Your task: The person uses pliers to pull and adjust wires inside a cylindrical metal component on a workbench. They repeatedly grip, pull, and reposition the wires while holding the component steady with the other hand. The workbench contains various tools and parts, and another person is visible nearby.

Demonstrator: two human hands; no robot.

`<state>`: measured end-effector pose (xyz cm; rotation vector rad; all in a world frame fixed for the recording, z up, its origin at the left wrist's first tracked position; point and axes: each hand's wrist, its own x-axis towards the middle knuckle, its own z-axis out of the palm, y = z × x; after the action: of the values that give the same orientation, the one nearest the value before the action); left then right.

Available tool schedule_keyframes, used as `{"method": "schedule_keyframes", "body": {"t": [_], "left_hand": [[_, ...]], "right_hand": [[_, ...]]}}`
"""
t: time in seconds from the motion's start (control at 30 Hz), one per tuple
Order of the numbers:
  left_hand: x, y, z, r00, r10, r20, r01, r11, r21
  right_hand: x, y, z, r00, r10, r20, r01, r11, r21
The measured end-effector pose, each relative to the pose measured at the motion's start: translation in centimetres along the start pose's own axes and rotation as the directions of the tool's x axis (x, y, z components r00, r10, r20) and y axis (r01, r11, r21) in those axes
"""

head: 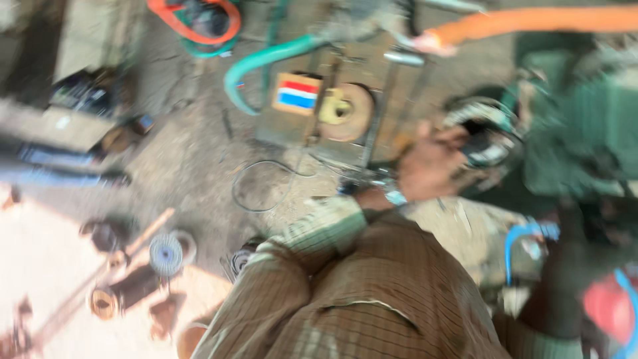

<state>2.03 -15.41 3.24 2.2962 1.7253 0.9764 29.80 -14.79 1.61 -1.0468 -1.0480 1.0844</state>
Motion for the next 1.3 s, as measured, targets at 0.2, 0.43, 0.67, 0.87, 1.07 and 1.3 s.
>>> {"method": "schedule_keyframes", "body": {"t": [0.2,0.43,0.67,0.87,1.07,1.3], "left_hand": [[0.0,-1.3,1.2,0.993,-0.043,-0.110,0.033,0.995,-0.091],[0.0,-2.6,1.1,0.998,-0.054,-0.014,0.052,0.989,-0.141],[0.0,-3.9,1.9,0.988,0.041,-0.148,-0.076,0.968,-0.241],[0.8,-4.3,-0.5,0.977,0.046,-0.206,-0.080,0.984,-0.159],[2.8,-8.0,-5.7,0.974,0.214,0.069,-0.189,0.944,-0.270],[4.9,-7.1,-8.1,0.948,0.312,0.060,-0.281,0.913,-0.295]], "right_hand": [[-1.2,1.5,3.7,0.978,0.184,0.099,-0.166,0.973,-0.162],[-2.7,2.1,8.5,0.926,0.362,0.111,-0.338,0.922,-0.189],[-3.0,2.6,6.9,0.906,0.412,0.096,-0.387,0.899,-0.204],[-3.2,1.6,4.2,0.900,0.435,0.017,-0.422,0.883,-0.204],[-5.0,-0.2,3.1,0.929,0.370,-0.012,-0.363,0.903,-0.232],[-8.2,-1.1,8.6,0.894,0.448,0.028,-0.377,0.784,-0.494]]}}
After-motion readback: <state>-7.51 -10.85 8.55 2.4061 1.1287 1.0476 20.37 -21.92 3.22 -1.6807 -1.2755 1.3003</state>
